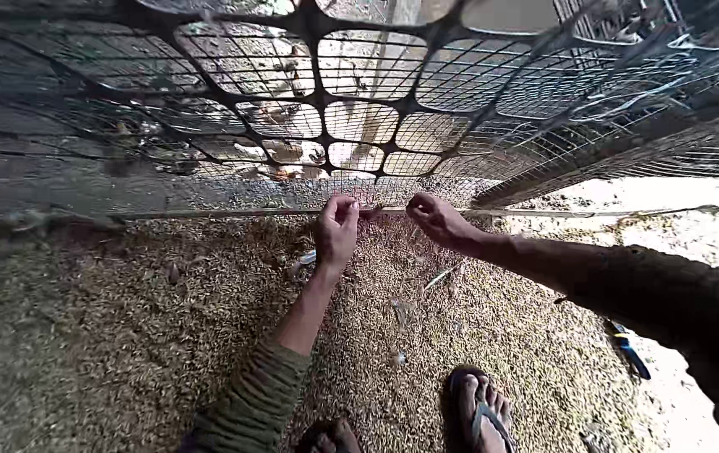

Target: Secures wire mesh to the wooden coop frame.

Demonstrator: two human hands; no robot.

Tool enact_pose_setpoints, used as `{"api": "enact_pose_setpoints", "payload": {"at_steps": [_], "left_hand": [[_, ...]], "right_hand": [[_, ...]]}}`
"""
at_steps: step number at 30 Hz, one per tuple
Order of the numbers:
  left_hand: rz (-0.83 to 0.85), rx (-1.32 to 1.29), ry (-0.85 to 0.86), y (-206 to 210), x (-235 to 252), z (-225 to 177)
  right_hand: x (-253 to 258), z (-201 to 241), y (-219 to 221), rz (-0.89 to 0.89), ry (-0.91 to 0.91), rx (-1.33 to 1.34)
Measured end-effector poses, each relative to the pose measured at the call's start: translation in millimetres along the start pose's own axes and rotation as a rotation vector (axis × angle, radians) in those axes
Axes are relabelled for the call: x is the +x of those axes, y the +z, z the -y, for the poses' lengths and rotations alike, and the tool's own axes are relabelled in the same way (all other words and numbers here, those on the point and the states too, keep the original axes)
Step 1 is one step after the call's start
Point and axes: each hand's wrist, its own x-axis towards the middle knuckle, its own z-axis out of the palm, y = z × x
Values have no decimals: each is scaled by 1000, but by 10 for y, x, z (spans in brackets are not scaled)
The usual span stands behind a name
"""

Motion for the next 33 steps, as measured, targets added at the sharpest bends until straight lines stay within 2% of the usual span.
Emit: {"api": "enact_pose_setpoints", "payload": {"at_steps": [2, 6, 11, 17, 22, 28, 30, 33], "left_hand": [[86, 35, -49, -37, -154, -109], [411, 172, -237, -70, -397, -493], [423, 540, -156, -99, -554, -984], [595, 604, -225, -19, -539, -1218], [731, 631, -202, -15, -433, -1197], [628, 549, -102, 62, -248, -1073], [537, 503, -101, 92, -152, -1066], [329, 383, -82, 54, 75, -776]], "right_hand": [[-107, -117, -1, 1, -17, 53], [-151, -236, 165, -62, -48, 250], [-512, 27, 251, -20, -239, 344], [-676, -118, 299, -4, -391, 410], [-678, -314, 319, -52, -357, 515], [-564, -279, 243, -72, -302, 490], [-464, -278, 250, -162, -313, 465], [-231, -301, 286, -324, -256, 449]]}}
